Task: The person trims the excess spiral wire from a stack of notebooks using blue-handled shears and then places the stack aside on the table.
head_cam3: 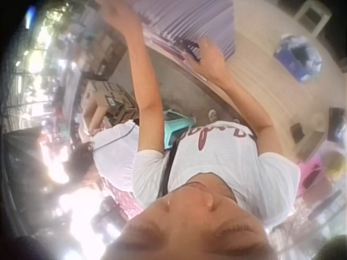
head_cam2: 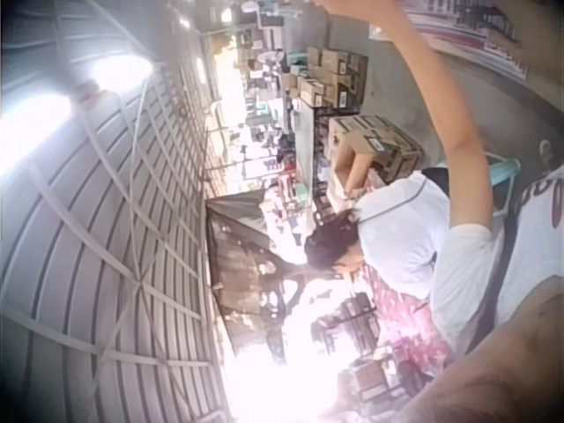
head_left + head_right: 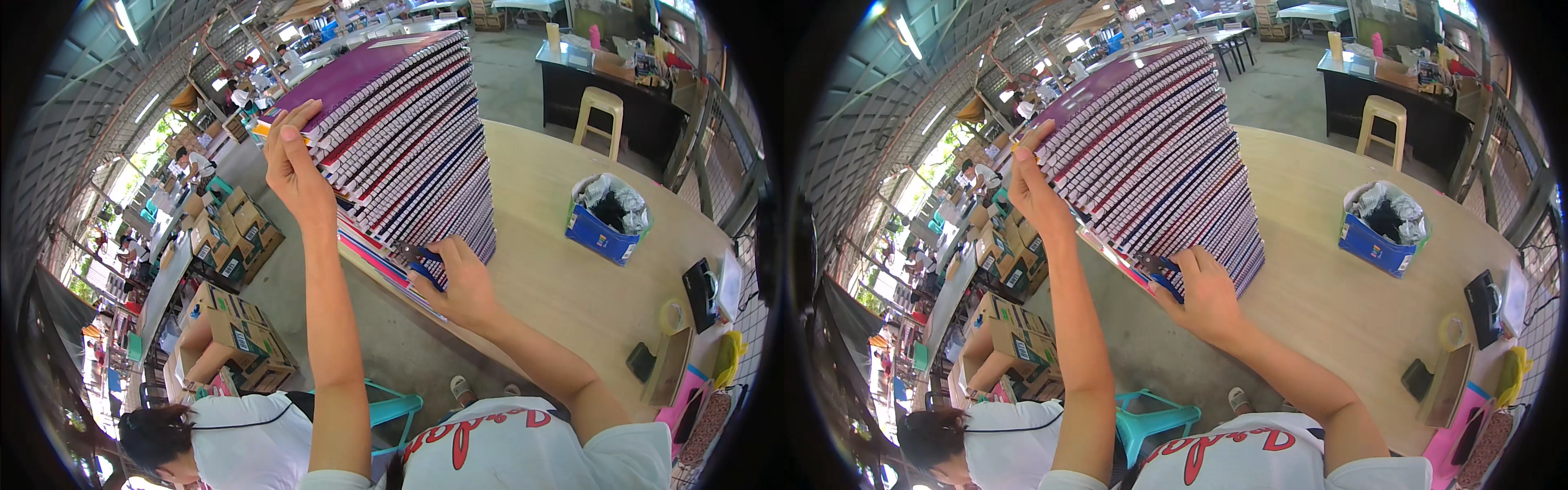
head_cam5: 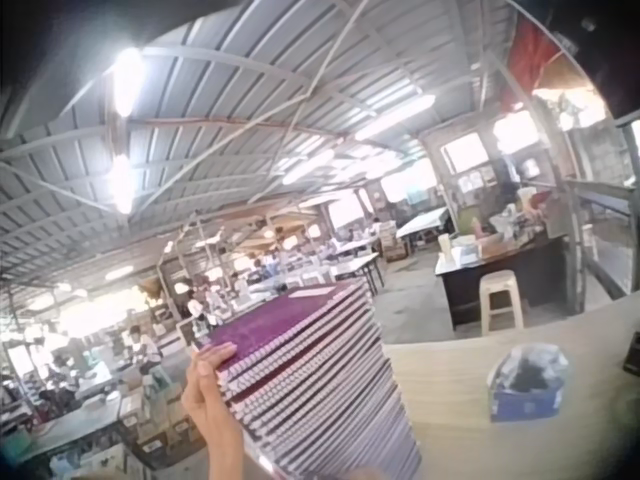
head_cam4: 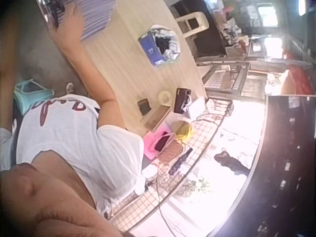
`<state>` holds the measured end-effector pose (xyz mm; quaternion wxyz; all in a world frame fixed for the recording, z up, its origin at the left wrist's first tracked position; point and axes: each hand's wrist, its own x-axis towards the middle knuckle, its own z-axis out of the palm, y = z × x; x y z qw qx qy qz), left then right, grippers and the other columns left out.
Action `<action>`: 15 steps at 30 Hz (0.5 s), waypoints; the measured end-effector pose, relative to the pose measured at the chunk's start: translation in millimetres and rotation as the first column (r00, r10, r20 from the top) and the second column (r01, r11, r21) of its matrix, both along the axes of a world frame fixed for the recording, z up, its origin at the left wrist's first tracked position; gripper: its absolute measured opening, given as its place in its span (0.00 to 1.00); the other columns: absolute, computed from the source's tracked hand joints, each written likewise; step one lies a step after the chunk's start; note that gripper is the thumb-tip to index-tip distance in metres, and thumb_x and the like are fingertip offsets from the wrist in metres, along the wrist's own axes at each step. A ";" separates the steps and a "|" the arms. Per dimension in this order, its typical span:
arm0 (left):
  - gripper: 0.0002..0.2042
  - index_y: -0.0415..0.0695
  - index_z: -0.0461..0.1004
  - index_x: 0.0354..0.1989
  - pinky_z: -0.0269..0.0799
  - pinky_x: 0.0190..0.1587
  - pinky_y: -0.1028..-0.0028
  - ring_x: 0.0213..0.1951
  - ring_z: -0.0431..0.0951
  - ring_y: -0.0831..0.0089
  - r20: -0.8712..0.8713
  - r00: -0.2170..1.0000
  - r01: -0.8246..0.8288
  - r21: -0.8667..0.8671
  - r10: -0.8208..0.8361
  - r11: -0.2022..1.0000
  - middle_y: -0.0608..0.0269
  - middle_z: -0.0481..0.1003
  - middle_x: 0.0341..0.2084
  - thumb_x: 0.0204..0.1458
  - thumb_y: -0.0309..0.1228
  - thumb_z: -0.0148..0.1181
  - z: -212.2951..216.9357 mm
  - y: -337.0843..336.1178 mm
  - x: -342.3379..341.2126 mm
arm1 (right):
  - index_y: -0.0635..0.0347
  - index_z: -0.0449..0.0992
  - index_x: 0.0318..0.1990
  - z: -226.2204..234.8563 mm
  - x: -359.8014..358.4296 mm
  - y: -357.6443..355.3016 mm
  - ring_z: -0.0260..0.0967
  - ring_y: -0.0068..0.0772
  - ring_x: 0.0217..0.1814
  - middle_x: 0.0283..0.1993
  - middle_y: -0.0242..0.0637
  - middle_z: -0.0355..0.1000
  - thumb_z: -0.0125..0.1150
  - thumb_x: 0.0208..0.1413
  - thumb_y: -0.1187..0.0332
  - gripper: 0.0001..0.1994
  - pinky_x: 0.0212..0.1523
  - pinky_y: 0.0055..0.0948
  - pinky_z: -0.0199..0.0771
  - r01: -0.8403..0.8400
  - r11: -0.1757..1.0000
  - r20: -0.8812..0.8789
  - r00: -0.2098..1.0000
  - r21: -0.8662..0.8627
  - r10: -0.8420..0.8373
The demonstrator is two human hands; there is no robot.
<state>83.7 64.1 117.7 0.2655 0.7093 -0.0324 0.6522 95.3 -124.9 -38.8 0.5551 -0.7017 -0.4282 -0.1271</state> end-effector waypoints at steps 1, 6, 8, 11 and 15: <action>0.22 0.41 0.82 0.42 0.55 0.65 0.63 0.57 0.69 0.61 -0.001 1.000 -0.002 -0.002 0.002 1.000 0.61 0.80 0.44 0.68 0.39 0.39 -1.6 0.0 0.2 | 0.66 0.70 0.45 -0.3 0.0 0.5 0.71 0.47 0.38 0.39 0.46 0.70 0.71 0.49 0.63 0.21 0.38 0.38 0.72 0.002 1.000 0.014 1.000 -0.009 -0.002; 0.23 0.40 0.82 0.42 0.56 0.65 0.63 0.58 0.69 0.61 -0.004 1.000 -0.009 -0.013 0.009 1.000 0.61 0.80 0.44 0.68 0.40 0.39 -0.6 -2.6 1.7 | 0.65 0.71 0.42 -2.7 3.4 1.3 0.72 0.45 0.38 0.38 0.46 0.71 0.70 0.50 0.63 0.19 0.37 0.38 0.72 0.017 0.999 0.107 0.994 0.042 -0.021; 0.23 0.40 0.82 0.42 0.56 0.65 0.63 0.58 0.69 0.61 -0.002 1.000 -0.011 -0.008 0.011 1.000 0.61 0.80 0.44 0.68 0.40 0.39 -0.9 -1.1 0.5 | 0.65 0.71 0.41 1.2 3.4 0.7 0.72 0.43 0.38 0.38 0.46 0.71 0.69 0.51 0.62 0.18 0.36 0.38 0.72 0.011 1.000 0.109 0.994 0.013 -0.012; 0.23 0.40 0.82 0.42 0.56 0.65 0.64 0.58 0.69 0.61 -0.003 1.000 -0.010 -0.010 0.010 1.000 0.60 0.80 0.44 0.68 0.40 0.39 -0.6 -1.2 1.6 | 0.66 0.71 0.39 3.0 18.2 1.3 0.73 0.37 0.38 0.38 0.45 0.74 0.67 0.54 0.61 0.17 0.36 0.36 0.72 -0.397 0.918 -0.749 0.602 0.019 0.276; 0.23 0.40 0.82 0.42 0.56 0.64 0.63 0.58 0.69 0.61 -0.003 1.000 -0.012 -0.013 0.012 1.000 0.61 0.80 0.44 0.68 0.40 0.39 -2.4 0.4 1.8 | 0.68 0.72 0.40 2.7 19.6 -4.7 0.74 0.34 0.39 0.38 0.45 0.74 0.67 0.55 0.59 0.18 0.36 0.33 0.72 -0.501 0.836 -0.763 0.444 0.225 0.471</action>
